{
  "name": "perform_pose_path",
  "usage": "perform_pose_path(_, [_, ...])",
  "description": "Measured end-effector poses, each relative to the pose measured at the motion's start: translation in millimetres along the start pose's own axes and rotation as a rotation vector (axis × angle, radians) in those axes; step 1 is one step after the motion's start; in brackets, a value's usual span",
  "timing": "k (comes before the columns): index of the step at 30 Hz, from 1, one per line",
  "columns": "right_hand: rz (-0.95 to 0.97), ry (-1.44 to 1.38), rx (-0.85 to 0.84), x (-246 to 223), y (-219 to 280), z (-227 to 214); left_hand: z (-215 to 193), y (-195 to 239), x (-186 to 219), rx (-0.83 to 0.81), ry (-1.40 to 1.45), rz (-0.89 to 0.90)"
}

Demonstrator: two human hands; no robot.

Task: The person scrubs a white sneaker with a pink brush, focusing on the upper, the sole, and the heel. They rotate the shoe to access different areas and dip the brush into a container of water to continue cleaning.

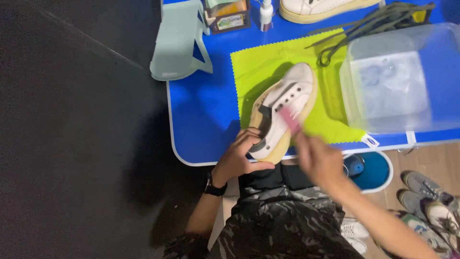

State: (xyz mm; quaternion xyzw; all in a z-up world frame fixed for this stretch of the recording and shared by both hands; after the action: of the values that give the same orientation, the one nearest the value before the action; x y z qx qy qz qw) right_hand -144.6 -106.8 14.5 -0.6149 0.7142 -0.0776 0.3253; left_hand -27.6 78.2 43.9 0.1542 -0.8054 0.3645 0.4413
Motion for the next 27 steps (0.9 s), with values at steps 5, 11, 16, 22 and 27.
perform_pose_path(5, [-0.134,-0.18,0.015,-19,10,0,-6,-2,-16,-0.248,-0.035,-0.279])
perform_pose_path(11, [-0.174,-0.154,0.054,-50,25,10,-20,-4,-12,-0.263,0.054,-0.476])
perform_pose_path(16, [-0.111,-0.059,0.15,-37,-6,-5,-25,5,-20,-0.236,0.011,-0.633])
perform_pose_path(22, [-0.245,-0.048,0.047,-45,9,11,-22,6,-24,-0.27,0.067,-0.661])
perform_pose_path(27, [-0.276,-0.118,-0.002,-71,-9,-19,-18,-1,-15,-0.339,0.043,-0.585])
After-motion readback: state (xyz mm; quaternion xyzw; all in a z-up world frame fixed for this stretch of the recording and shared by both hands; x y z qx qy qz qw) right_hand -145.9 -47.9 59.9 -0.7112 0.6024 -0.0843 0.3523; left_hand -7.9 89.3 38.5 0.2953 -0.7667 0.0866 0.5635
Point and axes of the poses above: each hand's wrist, its own y-axis away from the middle knuckle, its own z-axis out of the palm, x = y × z, the point moved 7 cm from there along -y, towards the middle knuckle, and after that the axes turned 1 degree about -z, right-handed, at the moved point
